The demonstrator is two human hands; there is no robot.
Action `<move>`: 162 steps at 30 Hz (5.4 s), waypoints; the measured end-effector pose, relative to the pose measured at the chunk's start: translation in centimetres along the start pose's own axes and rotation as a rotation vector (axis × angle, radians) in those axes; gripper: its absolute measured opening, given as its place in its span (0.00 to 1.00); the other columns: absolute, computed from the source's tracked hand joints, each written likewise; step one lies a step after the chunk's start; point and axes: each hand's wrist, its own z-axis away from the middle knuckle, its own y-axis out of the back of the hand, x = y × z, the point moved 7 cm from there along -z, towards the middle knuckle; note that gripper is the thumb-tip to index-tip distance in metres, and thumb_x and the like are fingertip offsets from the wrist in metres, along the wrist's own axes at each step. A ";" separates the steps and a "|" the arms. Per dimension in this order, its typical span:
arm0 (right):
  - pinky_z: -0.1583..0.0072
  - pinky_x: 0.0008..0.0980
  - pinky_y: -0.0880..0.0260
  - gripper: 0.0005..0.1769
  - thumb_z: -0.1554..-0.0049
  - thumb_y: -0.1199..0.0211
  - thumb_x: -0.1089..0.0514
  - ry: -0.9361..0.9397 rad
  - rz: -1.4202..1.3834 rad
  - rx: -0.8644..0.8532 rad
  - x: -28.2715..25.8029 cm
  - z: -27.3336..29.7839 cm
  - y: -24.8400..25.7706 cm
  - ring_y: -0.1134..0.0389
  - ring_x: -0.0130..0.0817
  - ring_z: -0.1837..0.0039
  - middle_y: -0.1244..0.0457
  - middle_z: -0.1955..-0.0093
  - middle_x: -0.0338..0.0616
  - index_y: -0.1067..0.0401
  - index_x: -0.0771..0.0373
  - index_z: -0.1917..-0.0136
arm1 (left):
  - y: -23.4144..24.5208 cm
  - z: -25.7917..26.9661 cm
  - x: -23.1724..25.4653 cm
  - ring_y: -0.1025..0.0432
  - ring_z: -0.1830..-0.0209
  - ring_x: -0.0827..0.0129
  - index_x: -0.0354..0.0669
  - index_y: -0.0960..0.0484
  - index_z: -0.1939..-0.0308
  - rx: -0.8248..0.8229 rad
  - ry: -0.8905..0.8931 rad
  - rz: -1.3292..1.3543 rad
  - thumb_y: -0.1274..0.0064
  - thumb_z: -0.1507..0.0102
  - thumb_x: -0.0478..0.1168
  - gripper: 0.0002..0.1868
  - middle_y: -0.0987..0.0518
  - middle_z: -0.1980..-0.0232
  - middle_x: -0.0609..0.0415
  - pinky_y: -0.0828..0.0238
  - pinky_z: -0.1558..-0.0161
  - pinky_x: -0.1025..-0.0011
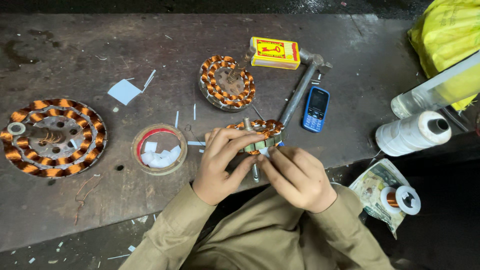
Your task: The person inserts small white insulating pieces into the slots of a copper-wound stator using their fingers and a blue screwdriver. They repeatedly adjust the stator and use the tool to push the pieces into place.
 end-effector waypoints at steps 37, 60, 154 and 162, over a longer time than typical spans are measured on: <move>0.48 0.38 0.28 0.14 0.49 0.35 0.76 -0.580 -0.021 0.223 0.8 3.0 0.6 0.28 0.48 0.51 0.32 0.49 0.54 0.27 0.73 0.48 | 0.6 -0.3 0.7 0.27 0.42 0.60 0.45 0.19 0.40 0.012 -0.001 0.040 0.42 0.37 0.34 0.20 0.21 0.42 0.54 0.39 0.40 0.63; 0.56 0.41 0.35 0.11 0.50 0.27 0.59 -1.074 -0.102 -0.082 3.0 7.0 -4.0 0.35 0.46 0.58 0.37 0.62 0.50 0.26 0.66 0.57 | 0.8 -0.3 0.7 0.28 0.43 0.55 0.41 0.20 0.42 0.080 -0.035 0.087 0.40 0.37 0.33 0.19 0.21 0.44 0.49 0.34 0.38 0.62; 0.58 0.34 0.29 0.12 0.53 0.31 0.70 -0.146 0.160 -0.056 -0.8 -0.9 0.2 0.31 0.42 0.56 0.33 0.52 0.57 0.25 0.71 0.54 | -0.3 -0.8 0.2 0.25 0.45 0.64 0.48 0.19 0.42 0.047 -0.005 0.021 0.34 0.38 0.37 0.21 0.18 0.44 0.58 0.38 0.43 0.67; 0.57 0.38 0.26 0.08 0.47 0.29 0.76 0.005 0.194 0.134 -0.5 -0.1 -1.1 0.31 0.44 0.57 0.35 0.56 0.57 0.27 0.72 0.58 | -0.2 -0.7 -0.1 0.25 0.45 0.63 0.47 0.18 0.42 0.031 -0.008 0.028 0.38 0.36 0.40 0.18 0.17 0.42 0.57 0.38 0.44 0.67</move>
